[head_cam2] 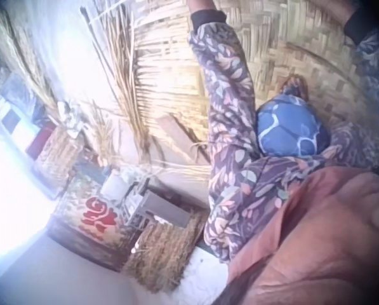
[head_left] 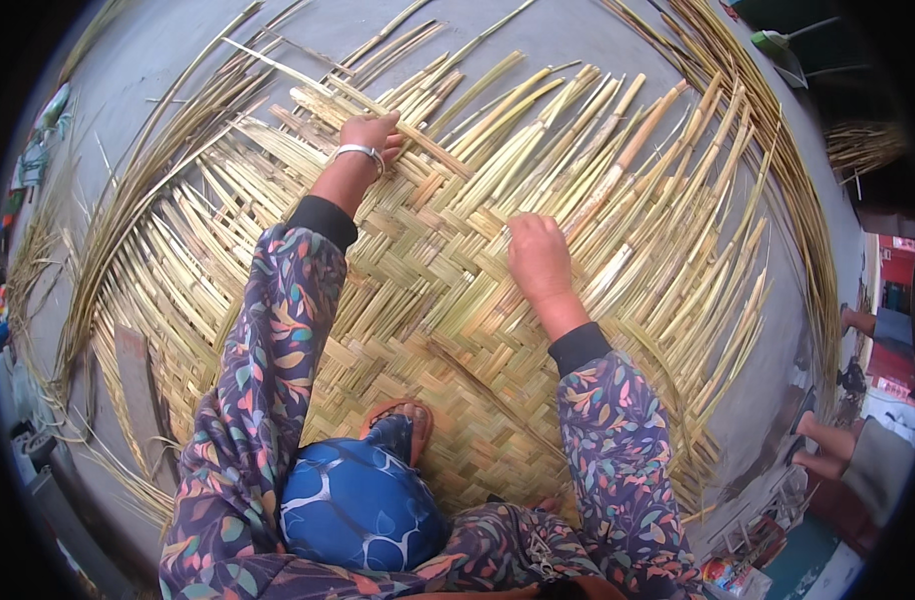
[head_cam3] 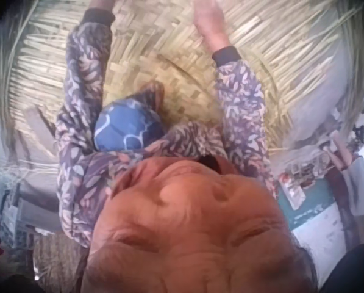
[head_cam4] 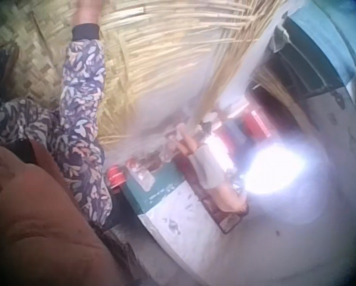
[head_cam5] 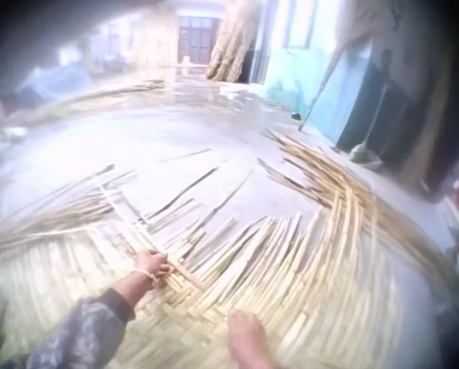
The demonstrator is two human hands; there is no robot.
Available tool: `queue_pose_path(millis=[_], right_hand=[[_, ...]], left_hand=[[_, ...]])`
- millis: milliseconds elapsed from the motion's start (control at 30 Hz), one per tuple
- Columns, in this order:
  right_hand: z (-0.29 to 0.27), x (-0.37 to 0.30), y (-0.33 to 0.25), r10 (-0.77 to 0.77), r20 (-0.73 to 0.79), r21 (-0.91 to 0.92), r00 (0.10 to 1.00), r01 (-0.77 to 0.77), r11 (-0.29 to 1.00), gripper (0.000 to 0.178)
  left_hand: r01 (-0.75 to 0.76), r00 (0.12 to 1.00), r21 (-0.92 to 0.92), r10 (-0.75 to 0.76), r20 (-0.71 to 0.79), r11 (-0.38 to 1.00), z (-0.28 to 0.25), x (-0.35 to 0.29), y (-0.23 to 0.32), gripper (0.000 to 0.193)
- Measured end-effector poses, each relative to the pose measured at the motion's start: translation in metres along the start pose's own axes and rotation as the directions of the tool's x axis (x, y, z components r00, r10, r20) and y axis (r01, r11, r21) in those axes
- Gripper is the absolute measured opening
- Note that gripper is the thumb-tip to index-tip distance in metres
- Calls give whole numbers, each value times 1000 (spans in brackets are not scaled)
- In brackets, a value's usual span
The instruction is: The person sits on the floor and weaves a large flat mat or basket base using long, thin strips of dried plant material. They interlace the strips by hand, creating a tight, uniform pattern.
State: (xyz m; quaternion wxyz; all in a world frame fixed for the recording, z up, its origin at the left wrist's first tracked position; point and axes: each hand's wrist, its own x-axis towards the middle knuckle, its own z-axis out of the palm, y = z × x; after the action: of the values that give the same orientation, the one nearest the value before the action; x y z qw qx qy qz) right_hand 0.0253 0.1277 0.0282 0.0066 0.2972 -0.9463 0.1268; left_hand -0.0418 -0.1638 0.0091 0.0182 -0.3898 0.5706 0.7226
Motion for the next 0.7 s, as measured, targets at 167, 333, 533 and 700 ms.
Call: queue_pose_path(millis=[167, 333, 533, 700], right_hand=[[-2, 47, -26, 10, -174, 241, 985, 32, 970, 24], [10, 90, -48, 159, -11, 336, 987, -146, 930, 32], [15, 113, -53, 376, 154, 395, 914, -406, 824, 19], [17, 115, -55, 438, 87, 343, 895, -439, 830, 19]], left_hand=[[30, 998, -143, -21, 62, 989, 2, -8, 4, 36], [109, 970, -351, -22, 244, 930, -4, -4, -2, 19], [8, 936, -134, 40, 349, 991, 2, 9, 7, 30], [-202, 916, 247, 94, 391, 948, 21, 18, 12, 39]])
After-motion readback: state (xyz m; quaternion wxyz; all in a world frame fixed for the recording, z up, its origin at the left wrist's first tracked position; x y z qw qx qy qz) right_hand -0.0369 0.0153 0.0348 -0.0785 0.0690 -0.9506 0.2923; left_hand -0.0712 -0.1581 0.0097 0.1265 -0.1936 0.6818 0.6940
